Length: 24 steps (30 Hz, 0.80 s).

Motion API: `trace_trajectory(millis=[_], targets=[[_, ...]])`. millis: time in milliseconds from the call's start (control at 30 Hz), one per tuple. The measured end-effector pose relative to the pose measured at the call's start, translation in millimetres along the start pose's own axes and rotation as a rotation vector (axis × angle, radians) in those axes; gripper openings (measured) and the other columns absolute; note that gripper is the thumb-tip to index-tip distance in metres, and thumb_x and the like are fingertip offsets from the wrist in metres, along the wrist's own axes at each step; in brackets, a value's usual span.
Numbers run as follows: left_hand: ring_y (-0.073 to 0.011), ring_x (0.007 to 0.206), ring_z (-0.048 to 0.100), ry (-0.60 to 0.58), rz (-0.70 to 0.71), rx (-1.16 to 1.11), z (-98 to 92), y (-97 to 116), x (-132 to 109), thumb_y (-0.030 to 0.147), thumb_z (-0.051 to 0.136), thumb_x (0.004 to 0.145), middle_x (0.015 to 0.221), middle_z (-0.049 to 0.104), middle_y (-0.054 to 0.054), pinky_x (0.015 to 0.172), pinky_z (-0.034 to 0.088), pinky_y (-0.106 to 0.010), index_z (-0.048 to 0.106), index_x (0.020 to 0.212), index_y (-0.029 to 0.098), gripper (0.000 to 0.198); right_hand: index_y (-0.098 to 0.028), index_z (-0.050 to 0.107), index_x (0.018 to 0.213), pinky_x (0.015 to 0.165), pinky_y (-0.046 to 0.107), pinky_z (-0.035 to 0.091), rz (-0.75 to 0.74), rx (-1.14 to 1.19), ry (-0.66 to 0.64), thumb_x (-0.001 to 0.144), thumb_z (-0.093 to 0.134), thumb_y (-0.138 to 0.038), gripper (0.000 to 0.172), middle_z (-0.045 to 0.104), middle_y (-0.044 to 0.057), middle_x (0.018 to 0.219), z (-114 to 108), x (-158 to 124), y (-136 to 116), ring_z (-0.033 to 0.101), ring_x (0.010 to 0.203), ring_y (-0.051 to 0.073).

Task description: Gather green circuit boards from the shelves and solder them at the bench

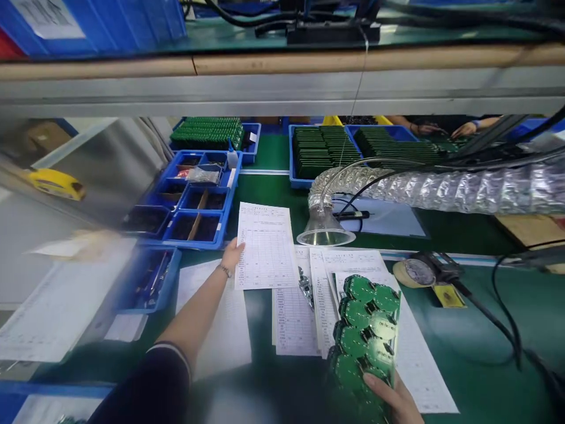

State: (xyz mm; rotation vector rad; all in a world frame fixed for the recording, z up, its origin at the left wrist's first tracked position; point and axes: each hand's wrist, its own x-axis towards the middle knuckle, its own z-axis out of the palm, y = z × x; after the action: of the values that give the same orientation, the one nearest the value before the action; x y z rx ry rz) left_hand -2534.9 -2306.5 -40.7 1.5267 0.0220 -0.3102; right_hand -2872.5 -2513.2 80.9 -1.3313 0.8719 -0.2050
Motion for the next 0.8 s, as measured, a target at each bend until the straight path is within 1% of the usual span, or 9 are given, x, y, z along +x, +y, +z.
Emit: trace_trajectory(millis=[100, 167, 233, 300, 333, 433, 533, 667, 800], targets=[[-0.0209, 0.089, 0.06, 0.048, -0.009, 0.114, -5.4, -2.7, 10.3, 0.034, 0.057, 0.079, 0.096, 0.063, -0.009, 0.081, 0.047, -0.043, 0.055, 0.104, 0.012, 0.033, -0.025, 0.034, 0.131, 0.094, 0.044, 0.042, 0.091, 0.026, 0.023, 0.06, 0.067, -0.042, 0.08, 0.062, 0.007, 0.111, 9.9, 2.4, -0.1, 0.055, 0.104, 0.033], [-0.0273, 0.103, 0.054, 0.104, 0.022, 0.189, -10.7, 3.0, 1.1, 0.034, 0.064, 0.073, 0.106, 0.06, -0.014, 0.089, 0.041, -0.047, 0.053, 0.109, 0.012, 0.043, -0.025, 0.032, 0.132, 0.091, 0.043, 0.045, 0.078, 0.021, 0.014, 0.059, 0.068, -0.041, 0.083, 0.061, 0.008, 0.113, 13.2, 6.2, 0.2, 0.055, 0.103, 0.034], [-0.0307, 0.118, 0.041, 0.147, 0.076, 0.247, -11.7, 10.5, -24.9, 0.033, 0.069, 0.067, 0.122, 0.05, -0.016, 0.099, 0.032, -0.047, 0.049, 0.116, 0.014, 0.057, -0.023, 0.032, 0.131, 0.088, 0.044, 0.047, 0.074, 0.002, -0.011, 0.06, 0.068, -0.04, 0.081, 0.06, 0.01, 0.114, 15.5, 12.2, 0.6, 0.056, 0.102, 0.033], [-0.0277, 0.127, 0.03, 0.115, 0.12, 0.266, -3.7, 16.1, -66.3, 0.035, 0.068, 0.067, 0.134, 0.039, -0.011, 0.104, 0.026, -0.043, 0.044, 0.122, 0.02, 0.062, -0.021, 0.034, 0.129, 0.087, 0.045, 0.046, 0.071, -0.048, -0.045, 0.062, 0.067, -0.041, 0.077, 0.058, 0.011, 0.115, 19.3, 21.2, 0.0, 0.054, 0.105, 0.032], [-0.0262, 0.125, 0.033, 0.059, 0.13, 0.259, 4.1, 17.5, -90.3, 0.037, 0.066, 0.07, 0.135, 0.038, -0.01, 0.103, 0.028, -0.043, 0.042, 0.125, 0.022, 0.062, -0.02, 0.036, 0.127, 0.089, 0.045, 0.045, 0.053, -0.102, -0.069, 0.062, 0.067, -0.04, 0.076, 0.058, 0.011, 0.116, 22.8, 26.8, -1.0, 0.052, 0.107, 0.032], [-0.0266, 0.128, 0.028, -0.47, -0.011, -0.067, 35.4, 17.8, -155.7, 0.039, 0.065, 0.071, 0.141, 0.027, -0.012, 0.101, 0.029, -0.046, 0.017, 0.137, 0.029, 0.082, -0.019, 0.041, 0.121, 0.09, 0.04, 0.045, -0.056, -0.372, -0.185, 0.062, 0.068, -0.037, 0.067, 0.058, 0.009, 0.115, 42.3, 45.5, -4.8, 0.053, 0.107, 0.028], [-0.0268, 0.132, 0.02, -0.659, -0.069, -0.4, 59.2, 14.5, -186.7, 0.037, 0.072, 0.064, 0.147, 0.013, -0.01, 0.105, 0.022, -0.044, -0.002, 0.139, 0.032, 0.105, -0.019, 0.045, 0.109, 0.08, 0.035, 0.049, -0.181, -0.68, -0.261, 0.066, 0.064, -0.035, 0.05, 0.063, 0.006, 0.099, 74.5, 57.6, -5.1, 0.06, 0.092, 0.024], [-0.0213, 0.129, 0.028, -0.496, -0.173, -0.652, 58.4, 4.2, -182.7, 0.03, 0.071, 0.066, 0.142, 0.028, -0.005, 0.106, 0.022, -0.036, -0.007, 0.138, 0.032, 0.106, -0.016, 0.04, 0.112, 0.062, 0.036, 0.051, -0.305, -1.008, -0.36, 0.074, 0.054, -0.033, 0.044, 0.064, 0.005, 0.078, 117.6, 53.0, 1.9, 0.063, 0.069, 0.023], [-0.0269, 0.113, 0.048, -0.349, -0.392, -0.823, 39.0, -7.2, -170.4, 0.035, 0.072, 0.061, 0.124, 0.052, -0.007, 0.097, 0.035, -0.039, 0.025, 0.136, 0.025, 0.088, -0.011, 0.024, 0.132, 0.078, 0.046, 0.049, -0.617, -1.162, -0.546, 0.07, 0.061, -0.045, 0.079, 0.052, 0.019, 0.115, 143.2, 40.0, 4.1, 0.054, 0.102, 0.031]])
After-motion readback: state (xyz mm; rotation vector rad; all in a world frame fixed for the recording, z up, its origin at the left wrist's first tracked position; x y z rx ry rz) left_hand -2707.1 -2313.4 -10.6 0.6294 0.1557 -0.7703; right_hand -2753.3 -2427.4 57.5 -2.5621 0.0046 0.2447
